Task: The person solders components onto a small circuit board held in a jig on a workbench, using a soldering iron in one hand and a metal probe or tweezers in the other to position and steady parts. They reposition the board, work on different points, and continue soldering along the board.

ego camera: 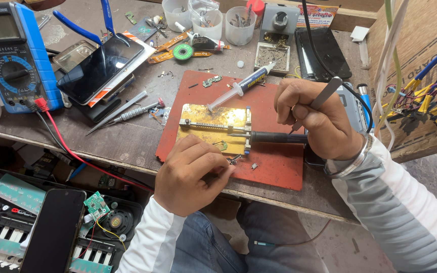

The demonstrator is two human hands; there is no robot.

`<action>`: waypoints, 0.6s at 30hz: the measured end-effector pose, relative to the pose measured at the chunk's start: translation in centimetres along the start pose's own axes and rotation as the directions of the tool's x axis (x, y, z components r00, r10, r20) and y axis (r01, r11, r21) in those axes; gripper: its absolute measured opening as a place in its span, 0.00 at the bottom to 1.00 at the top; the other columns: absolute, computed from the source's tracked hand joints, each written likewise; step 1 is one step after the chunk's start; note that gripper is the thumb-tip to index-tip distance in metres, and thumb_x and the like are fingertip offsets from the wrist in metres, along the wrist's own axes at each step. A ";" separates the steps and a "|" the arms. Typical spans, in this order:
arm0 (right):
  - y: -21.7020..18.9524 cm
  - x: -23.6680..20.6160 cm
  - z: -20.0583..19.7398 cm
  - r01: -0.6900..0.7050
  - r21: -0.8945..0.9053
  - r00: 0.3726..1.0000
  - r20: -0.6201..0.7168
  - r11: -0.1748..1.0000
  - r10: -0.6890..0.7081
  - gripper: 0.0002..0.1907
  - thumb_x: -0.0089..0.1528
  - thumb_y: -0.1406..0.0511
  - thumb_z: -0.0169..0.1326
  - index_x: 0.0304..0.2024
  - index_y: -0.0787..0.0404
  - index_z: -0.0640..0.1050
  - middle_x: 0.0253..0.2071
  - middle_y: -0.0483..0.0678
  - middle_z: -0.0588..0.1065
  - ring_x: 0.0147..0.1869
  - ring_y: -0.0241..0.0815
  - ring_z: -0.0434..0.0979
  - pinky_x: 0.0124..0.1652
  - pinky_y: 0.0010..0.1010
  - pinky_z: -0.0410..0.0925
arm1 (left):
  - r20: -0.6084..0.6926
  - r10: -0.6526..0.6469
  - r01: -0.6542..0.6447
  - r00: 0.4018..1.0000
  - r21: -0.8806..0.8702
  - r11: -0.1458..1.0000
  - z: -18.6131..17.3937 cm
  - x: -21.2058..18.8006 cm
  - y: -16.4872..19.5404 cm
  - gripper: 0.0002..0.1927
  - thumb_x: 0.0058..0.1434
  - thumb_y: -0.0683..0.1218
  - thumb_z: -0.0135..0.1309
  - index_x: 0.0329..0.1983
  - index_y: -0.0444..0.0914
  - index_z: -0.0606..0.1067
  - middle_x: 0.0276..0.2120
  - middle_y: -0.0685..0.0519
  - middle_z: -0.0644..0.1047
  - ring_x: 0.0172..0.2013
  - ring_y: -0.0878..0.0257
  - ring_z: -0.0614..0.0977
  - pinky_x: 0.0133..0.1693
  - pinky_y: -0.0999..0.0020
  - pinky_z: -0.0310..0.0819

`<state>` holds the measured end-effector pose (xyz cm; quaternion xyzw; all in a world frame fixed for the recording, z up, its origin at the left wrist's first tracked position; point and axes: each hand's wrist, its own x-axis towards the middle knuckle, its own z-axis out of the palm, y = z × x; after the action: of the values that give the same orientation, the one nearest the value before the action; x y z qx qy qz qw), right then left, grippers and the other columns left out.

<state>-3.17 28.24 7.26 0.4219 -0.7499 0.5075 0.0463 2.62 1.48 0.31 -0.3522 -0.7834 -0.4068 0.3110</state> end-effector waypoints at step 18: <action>0.4 -0.2 0.0 0.052 0.006 0.999 0.001 0.999 -0.052 0.15 0.67 0.62 0.39 0.37 0.65 0.73 0.35 0.45 0.68 0.30 0.29 0.63 0.32 0.20 0.60 | 0.018 -0.045 0.046 0.999 -0.020 0.999 -0.2 -0.2 0.6 0.10 0.51 0.40 0.67 0.34 0.38 0.77 0.31 0.54 0.79 0.36 0.56 0.79 0.42 0.62 0.75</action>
<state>-3.33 28.38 6.88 0.4419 -0.7370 0.5081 0.0576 3.22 1.47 0.49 -0.3411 -0.7897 -0.4187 0.2910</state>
